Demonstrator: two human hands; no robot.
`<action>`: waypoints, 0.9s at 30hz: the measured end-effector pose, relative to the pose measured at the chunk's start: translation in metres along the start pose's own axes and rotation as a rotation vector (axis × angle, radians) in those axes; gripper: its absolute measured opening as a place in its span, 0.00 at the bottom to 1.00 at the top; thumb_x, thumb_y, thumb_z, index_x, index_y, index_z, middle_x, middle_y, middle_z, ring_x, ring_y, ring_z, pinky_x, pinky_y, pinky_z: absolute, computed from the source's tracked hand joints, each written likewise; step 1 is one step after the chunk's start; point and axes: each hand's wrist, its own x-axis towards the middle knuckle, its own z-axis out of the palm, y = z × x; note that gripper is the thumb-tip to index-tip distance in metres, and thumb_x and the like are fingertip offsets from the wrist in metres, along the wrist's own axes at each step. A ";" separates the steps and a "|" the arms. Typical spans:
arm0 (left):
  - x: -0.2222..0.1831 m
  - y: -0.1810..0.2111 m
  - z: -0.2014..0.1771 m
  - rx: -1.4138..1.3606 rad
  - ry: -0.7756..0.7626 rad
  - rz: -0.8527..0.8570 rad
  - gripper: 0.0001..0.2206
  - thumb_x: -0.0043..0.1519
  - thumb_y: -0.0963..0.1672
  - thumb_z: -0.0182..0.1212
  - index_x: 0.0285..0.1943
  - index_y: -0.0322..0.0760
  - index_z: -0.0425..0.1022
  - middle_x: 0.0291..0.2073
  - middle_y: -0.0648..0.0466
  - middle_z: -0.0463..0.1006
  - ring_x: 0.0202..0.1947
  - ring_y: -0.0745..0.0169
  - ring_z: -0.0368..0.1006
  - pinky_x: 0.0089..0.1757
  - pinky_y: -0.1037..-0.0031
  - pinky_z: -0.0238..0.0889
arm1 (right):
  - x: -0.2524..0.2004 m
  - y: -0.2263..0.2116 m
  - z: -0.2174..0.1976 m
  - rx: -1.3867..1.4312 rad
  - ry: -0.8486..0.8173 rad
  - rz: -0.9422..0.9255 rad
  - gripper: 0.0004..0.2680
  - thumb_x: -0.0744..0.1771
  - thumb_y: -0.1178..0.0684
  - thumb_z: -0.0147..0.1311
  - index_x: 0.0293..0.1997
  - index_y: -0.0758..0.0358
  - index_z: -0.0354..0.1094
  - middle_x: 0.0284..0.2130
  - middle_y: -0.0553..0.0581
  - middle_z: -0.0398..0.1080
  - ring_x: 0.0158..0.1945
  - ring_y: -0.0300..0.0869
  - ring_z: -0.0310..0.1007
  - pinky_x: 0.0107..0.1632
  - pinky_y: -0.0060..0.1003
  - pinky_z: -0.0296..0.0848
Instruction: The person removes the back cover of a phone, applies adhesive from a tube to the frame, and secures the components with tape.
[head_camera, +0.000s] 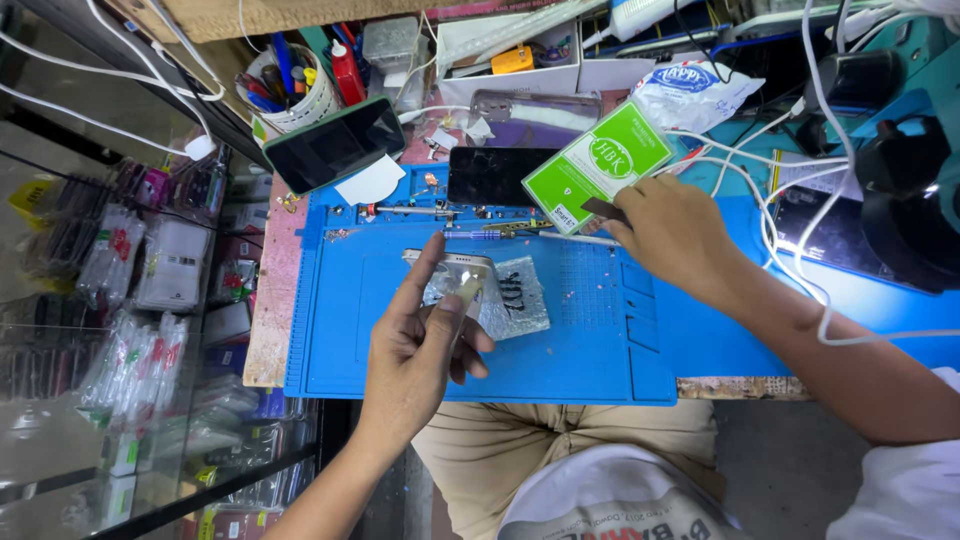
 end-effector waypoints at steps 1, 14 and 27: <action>0.001 0.000 0.000 -0.008 -0.011 -0.016 0.28 0.69 0.44 0.47 0.81 0.47 0.48 0.25 0.50 0.80 0.18 0.69 0.75 0.20 0.81 0.62 | -0.008 0.002 0.006 0.008 0.071 -0.047 0.09 0.64 0.49 0.60 0.39 0.63 0.72 0.36 0.60 0.73 0.43 0.56 0.74 0.43 0.52 0.72; 0.013 0.003 0.006 -0.051 -0.034 0.024 0.30 0.69 0.42 0.48 0.82 0.47 0.47 0.22 0.52 0.79 0.17 0.69 0.73 0.19 0.79 0.62 | -0.017 -0.071 -0.046 0.463 0.514 -0.353 0.06 0.68 0.57 0.62 0.44 0.64 0.70 0.37 0.58 0.75 0.39 0.48 0.78 0.43 0.41 0.75; 0.003 0.005 -0.001 -0.021 -0.063 -0.036 0.31 0.68 0.41 0.47 0.82 0.53 0.46 0.23 0.52 0.80 0.17 0.70 0.74 0.19 0.80 0.61 | -0.051 -0.074 -0.043 0.387 0.466 -0.250 0.05 0.67 0.59 0.63 0.45 0.66 0.73 0.40 0.58 0.76 0.42 0.46 0.77 0.45 0.42 0.74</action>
